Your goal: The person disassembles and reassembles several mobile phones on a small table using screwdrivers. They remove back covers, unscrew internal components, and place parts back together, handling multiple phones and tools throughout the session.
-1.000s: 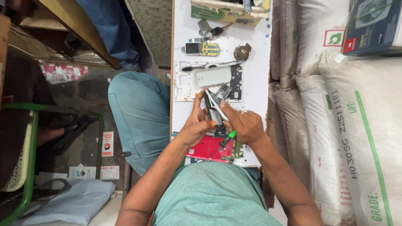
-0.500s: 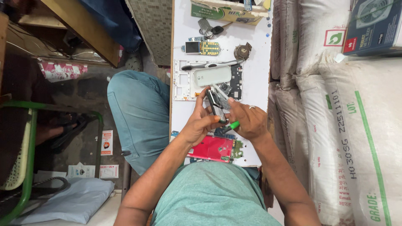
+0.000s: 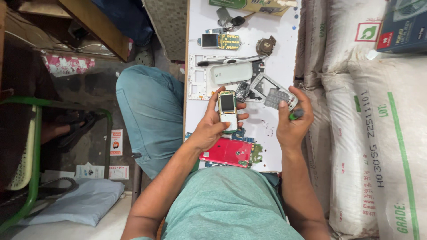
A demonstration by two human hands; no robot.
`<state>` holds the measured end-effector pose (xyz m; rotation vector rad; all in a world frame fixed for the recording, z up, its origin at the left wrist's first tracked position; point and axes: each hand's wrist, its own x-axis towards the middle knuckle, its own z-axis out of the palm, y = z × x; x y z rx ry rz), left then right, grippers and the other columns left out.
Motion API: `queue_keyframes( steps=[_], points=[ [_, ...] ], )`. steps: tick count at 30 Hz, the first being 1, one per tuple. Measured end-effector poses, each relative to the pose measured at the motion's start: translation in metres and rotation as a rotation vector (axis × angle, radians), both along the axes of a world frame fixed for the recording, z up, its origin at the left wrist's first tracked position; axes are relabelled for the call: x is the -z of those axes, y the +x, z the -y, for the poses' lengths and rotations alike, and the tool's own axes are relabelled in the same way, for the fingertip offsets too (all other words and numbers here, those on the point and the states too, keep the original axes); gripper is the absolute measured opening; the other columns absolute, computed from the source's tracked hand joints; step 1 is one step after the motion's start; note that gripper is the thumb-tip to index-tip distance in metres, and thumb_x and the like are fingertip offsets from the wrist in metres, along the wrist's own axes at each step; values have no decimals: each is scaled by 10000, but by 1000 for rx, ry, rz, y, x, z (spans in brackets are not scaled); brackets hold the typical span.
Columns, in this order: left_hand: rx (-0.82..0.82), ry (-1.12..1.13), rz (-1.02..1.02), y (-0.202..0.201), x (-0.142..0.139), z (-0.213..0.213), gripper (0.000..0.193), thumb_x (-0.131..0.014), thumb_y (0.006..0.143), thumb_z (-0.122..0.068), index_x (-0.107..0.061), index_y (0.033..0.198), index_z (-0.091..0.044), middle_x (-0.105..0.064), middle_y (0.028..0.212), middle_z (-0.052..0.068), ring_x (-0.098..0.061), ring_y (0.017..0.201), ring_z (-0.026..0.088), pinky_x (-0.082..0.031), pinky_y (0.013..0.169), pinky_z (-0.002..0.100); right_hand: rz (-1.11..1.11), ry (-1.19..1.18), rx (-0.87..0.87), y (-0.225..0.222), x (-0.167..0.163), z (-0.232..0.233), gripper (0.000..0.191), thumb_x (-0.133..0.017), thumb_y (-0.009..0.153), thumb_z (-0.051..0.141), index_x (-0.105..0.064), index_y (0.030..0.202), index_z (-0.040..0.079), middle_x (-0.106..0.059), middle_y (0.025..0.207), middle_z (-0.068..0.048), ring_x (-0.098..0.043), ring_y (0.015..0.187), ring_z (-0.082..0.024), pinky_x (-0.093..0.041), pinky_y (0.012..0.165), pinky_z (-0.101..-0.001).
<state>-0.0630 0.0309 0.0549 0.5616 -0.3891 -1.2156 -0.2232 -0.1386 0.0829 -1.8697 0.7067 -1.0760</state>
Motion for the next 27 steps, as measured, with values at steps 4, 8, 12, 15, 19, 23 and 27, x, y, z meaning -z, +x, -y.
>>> queue_keyframes(
  steps=[4,8,12,15,19,23,27],
  points=[
    [-16,-7,137,-2,-3,-2,954,-492,959,112,22,1670,-263,-509,1494,280,-576,1367,367,-506,1112,454,26,259,-22,-2,7,-5,365,-685,1015,67,-604,1361,-11,-553,931,29,-422,720,-27,-349,646,-176],
    [-21,-1,229,-1,-2,-2,912,-481,1001,90,50,1666,-239,-510,1514,285,-569,1390,357,-498,1134,442,-95,58,-80,-1,6,-6,373,-672,1025,64,-592,1378,-29,-604,1144,14,-491,880,-26,-427,794,-198],
    [-46,-22,238,-1,2,-3,901,-466,1015,93,70,1660,-237,-502,1520,279,-574,1380,347,-499,1115,430,-58,278,-118,3,3,-8,421,-684,1030,106,-578,1420,-13,-530,875,64,-410,688,2,-334,602,-186],
    [-111,-16,250,-1,5,-1,927,-459,977,102,62,1668,-230,-522,1487,257,-604,1332,337,-512,1104,430,46,487,-168,5,1,-12,483,-696,998,126,-544,1436,-8,-473,740,93,-363,576,11,-275,493,-182],
    [-247,25,202,-1,3,4,977,-551,953,85,33,1677,-216,-567,1381,218,-640,1243,299,-545,1045,428,102,628,-238,5,2,-21,538,-686,993,134,-492,1474,-10,-477,725,88,-352,555,7,-256,481,-185],
    [-369,159,289,-7,1,6,1029,-717,921,10,-37,1670,-177,-551,1349,178,-615,1205,247,-544,1001,377,155,709,-303,4,9,-33,533,-671,989,118,-482,1473,-2,-494,718,79,-338,531,9,-248,463,-184],
    [-442,208,374,-18,7,11,1027,-809,858,-72,-156,1650,-105,-517,1415,131,-555,1246,186,-516,1028,325,83,590,-307,5,16,-43,491,-678,1004,102,-535,1463,0,-459,740,99,-371,567,-1,-286,487,-185]
  ],
)
